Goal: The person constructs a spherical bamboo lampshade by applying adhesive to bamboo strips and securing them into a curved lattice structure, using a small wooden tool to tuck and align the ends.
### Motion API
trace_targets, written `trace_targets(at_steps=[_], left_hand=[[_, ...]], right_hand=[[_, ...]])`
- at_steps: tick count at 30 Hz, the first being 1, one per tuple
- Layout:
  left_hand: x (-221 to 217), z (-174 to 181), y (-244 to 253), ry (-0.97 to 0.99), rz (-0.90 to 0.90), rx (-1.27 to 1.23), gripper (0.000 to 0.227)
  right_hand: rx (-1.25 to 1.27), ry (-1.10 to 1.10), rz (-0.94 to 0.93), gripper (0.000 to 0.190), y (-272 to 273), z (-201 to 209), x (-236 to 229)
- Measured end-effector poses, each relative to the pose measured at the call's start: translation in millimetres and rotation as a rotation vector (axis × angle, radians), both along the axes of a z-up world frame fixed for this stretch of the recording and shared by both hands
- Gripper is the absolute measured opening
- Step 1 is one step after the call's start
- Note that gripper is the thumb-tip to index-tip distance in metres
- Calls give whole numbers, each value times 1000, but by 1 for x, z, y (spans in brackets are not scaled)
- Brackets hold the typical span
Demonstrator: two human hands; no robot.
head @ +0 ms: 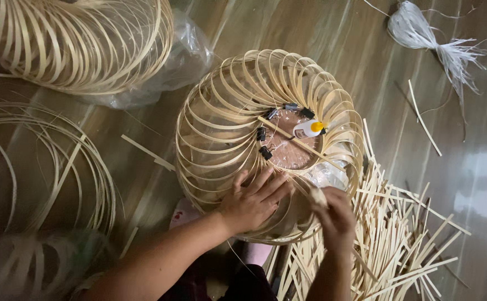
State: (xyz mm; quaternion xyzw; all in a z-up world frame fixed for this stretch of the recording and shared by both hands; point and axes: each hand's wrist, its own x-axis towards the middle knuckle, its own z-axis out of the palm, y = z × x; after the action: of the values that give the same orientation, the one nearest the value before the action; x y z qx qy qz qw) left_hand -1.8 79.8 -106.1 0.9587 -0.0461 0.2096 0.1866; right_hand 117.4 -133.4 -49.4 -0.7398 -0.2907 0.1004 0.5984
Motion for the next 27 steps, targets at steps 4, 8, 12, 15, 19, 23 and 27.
trace_targets(at_steps=[4, 8, 12, 15, 19, 23, 27], left_hand=[[2, -2, 1, -14, -12, -39, 69], [3, 3, -3, 65, -1, -11, 74], [4, 9, -3, 36, 14, 22, 79], [6, 11, -2, 86, -1, 3, 82], [7, 6, -1, 73, -6, -1, 84], [5, -1, -5, 49, 27, 6, 83], [5, -7, -7, 14, 34, -9, 81]], right_hand=[[-657, -382, -192, 41, -20, 13, 0], [-863, -369, -165, 40, -24, 26, -2], [-790, -235, -216, 36, -17, 31, -3], [-709, -478, -215, 27, -12, 33, -5], [-773, -387, -317, 17, -1, 32, -2], [-741, -548, -292, 14, 8, 33, -2], [-683, -592, -247, 18, 10, 36, -2]])
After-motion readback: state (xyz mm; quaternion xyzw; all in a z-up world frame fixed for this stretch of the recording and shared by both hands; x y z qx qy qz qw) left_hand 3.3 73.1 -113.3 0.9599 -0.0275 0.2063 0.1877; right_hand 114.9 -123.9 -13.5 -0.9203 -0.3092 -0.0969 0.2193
